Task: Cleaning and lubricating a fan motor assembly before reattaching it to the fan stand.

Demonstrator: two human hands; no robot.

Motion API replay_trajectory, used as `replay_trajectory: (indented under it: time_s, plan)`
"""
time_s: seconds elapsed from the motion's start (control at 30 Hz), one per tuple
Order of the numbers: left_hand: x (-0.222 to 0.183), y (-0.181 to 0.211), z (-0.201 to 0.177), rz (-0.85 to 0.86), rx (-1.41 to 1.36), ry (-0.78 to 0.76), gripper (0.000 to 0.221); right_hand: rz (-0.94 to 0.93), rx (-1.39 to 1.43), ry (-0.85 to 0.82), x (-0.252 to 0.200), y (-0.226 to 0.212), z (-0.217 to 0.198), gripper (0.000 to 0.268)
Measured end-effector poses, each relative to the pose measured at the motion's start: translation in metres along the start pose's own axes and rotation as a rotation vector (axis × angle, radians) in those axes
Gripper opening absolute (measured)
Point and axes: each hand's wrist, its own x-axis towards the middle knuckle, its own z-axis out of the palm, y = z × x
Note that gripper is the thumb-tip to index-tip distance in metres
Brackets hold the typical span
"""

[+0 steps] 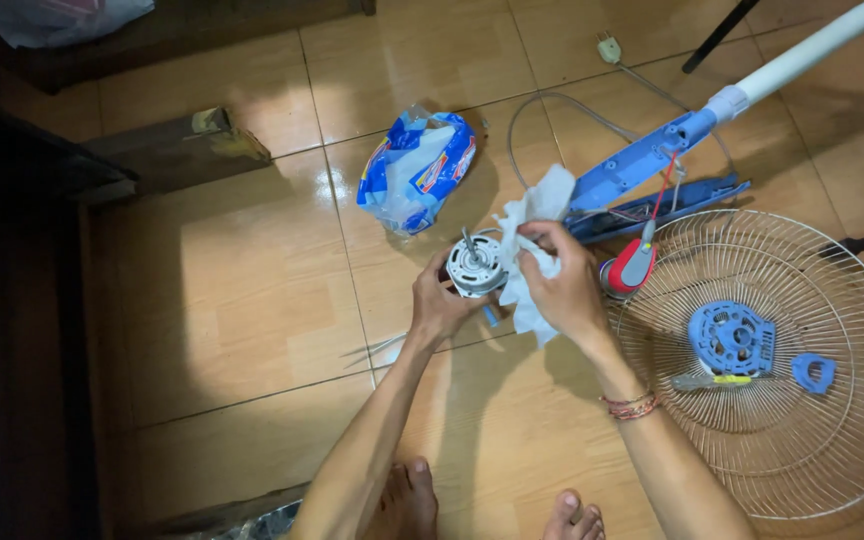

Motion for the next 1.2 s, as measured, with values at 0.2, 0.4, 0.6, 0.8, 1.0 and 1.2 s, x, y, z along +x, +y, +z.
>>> replay_trajectory:
  time_s: [0.2, 0.4, 0.6, 0.8, 1.0, 1.2]
  plan:
    - [0.001, 0.036, 0.001, 0.002, -0.12, 0.046, 0.074, -0.223, 0.028, 0.196, -0.009, -0.002, 0.009, 0.015]
    - [-0.01, 0.095, 0.002, -0.059, -0.241, 0.086, 0.054, -0.197, 0.174, 0.23, -0.034, -0.002, 0.013, 0.011]
    - [-0.014, 0.12, -0.003, -0.105, -0.32, 0.077, 0.06, -0.061, 0.325, 0.228, -0.048, 0.005, 0.012, 0.011]
    - [-0.028, 0.14, -0.01, -0.16, -0.28, 0.053, 0.059, -0.073, 0.41, 0.236, -0.048, -0.021, 0.009, 0.013]
    - [-0.039, 0.165, -0.015, -0.181, -0.277, 0.03, 0.064, -0.085, 0.412, 0.247, -0.051, -0.023, 0.007, 0.012]
    - [-0.041, 0.171, -0.017, -0.196, -0.291, 0.002, 0.093, -0.074, 0.536, 0.259, -0.055, -0.037, 0.002, 0.02]
